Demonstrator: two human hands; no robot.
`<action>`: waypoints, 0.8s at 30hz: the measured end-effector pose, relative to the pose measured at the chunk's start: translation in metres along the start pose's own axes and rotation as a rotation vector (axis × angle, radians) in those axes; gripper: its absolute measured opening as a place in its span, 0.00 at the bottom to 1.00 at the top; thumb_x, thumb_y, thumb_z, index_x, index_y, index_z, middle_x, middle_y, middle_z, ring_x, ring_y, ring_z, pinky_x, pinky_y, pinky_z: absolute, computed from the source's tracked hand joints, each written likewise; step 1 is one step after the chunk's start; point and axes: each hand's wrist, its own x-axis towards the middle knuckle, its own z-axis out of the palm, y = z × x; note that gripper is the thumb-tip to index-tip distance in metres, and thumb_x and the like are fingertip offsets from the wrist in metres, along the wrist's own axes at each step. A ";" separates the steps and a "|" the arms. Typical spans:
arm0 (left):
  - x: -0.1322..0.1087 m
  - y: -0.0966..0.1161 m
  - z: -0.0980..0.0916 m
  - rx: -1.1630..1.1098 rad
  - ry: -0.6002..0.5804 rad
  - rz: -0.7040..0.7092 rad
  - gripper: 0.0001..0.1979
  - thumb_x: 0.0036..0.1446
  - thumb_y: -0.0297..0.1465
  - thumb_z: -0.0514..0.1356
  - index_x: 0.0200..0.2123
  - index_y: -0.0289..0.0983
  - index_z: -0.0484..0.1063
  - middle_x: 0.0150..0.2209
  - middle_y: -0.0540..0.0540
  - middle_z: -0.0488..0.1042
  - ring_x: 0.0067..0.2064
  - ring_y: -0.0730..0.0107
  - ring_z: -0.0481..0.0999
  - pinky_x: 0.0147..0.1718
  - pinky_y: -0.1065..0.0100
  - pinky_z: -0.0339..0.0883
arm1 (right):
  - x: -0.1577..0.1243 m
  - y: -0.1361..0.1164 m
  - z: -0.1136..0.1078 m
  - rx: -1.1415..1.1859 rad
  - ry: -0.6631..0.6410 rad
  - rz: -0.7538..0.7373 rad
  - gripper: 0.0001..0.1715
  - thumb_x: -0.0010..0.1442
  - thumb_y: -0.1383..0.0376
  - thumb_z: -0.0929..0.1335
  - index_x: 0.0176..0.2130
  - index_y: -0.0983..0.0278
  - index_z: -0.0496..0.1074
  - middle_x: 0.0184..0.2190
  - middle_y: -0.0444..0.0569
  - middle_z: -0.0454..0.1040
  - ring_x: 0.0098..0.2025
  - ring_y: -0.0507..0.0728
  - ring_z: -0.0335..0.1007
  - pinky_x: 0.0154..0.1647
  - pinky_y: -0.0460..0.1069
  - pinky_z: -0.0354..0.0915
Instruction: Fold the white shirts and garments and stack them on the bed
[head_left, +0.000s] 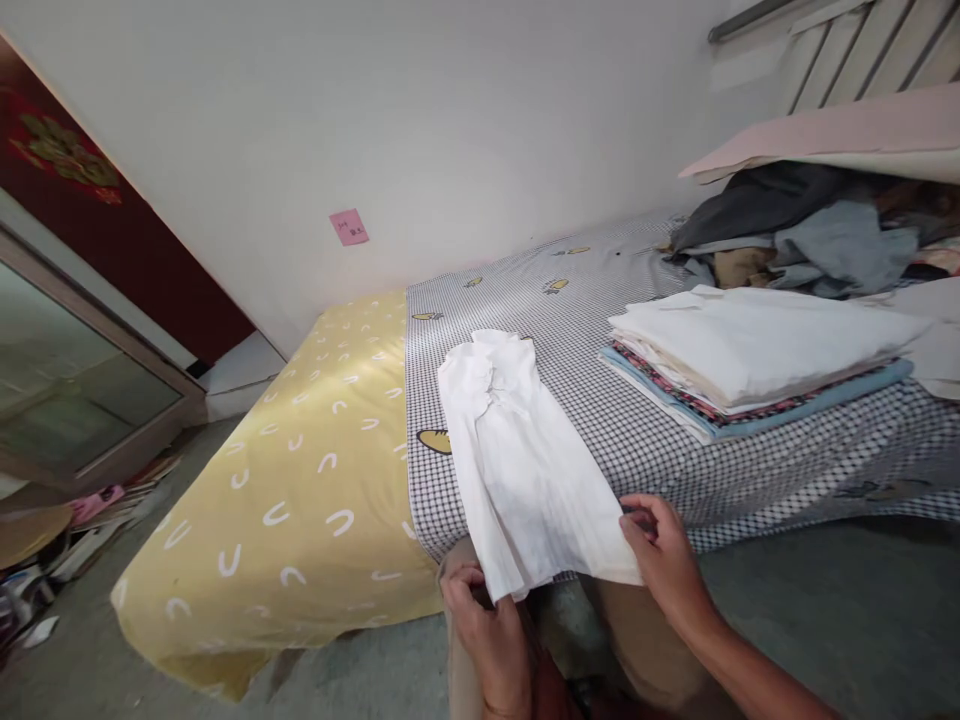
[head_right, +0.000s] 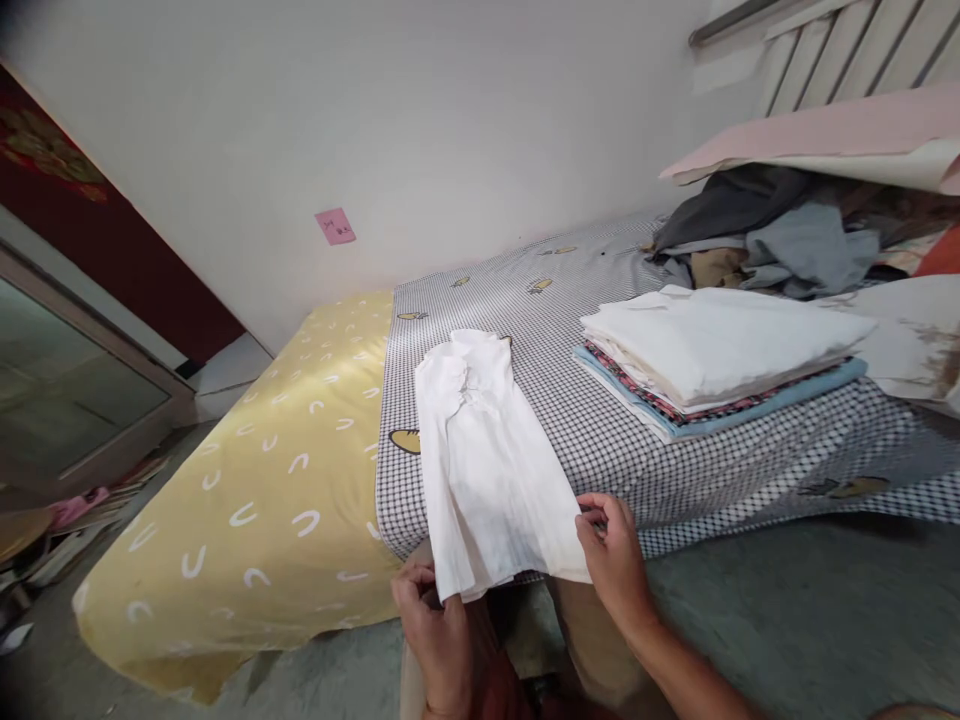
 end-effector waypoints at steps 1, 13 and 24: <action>-0.001 0.000 0.000 -0.004 0.018 0.010 0.06 0.56 0.30 0.60 0.32 0.42 0.63 0.34 0.49 0.67 0.39 0.64 0.71 0.37 0.64 0.67 | -0.005 -0.010 -0.001 0.044 -0.038 0.012 0.17 0.51 0.52 0.68 0.39 0.57 0.71 0.39 0.52 0.74 0.40 0.62 0.70 0.42 0.56 0.68; -0.005 -0.019 0.003 -0.005 0.029 0.065 0.06 0.53 0.26 0.58 0.32 0.43 0.64 0.38 0.47 0.71 0.43 0.61 0.74 0.42 0.61 0.69 | -0.030 -0.078 0.086 0.579 -1.004 0.760 0.25 0.64 0.45 0.66 0.44 0.62 0.75 0.38 0.52 0.81 0.39 0.58 0.77 0.42 0.52 0.69; -0.008 -0.024 0.007 0.000 0.040 0.101 0.09 0.54 0.22 0.56 0.31 0.43 0.63 0.38 0.47 0.70 0.44 0.61 0.73 0.43 0.60 0.68 | 0.001 -0.101 0.124 0.392 -0.631 0.296 0.36 0.50 0.67 0.71 0.58 0.57 0.65 0.28 0.36 0.65 0.25 0.51 0.61 0.29 0.48 0.61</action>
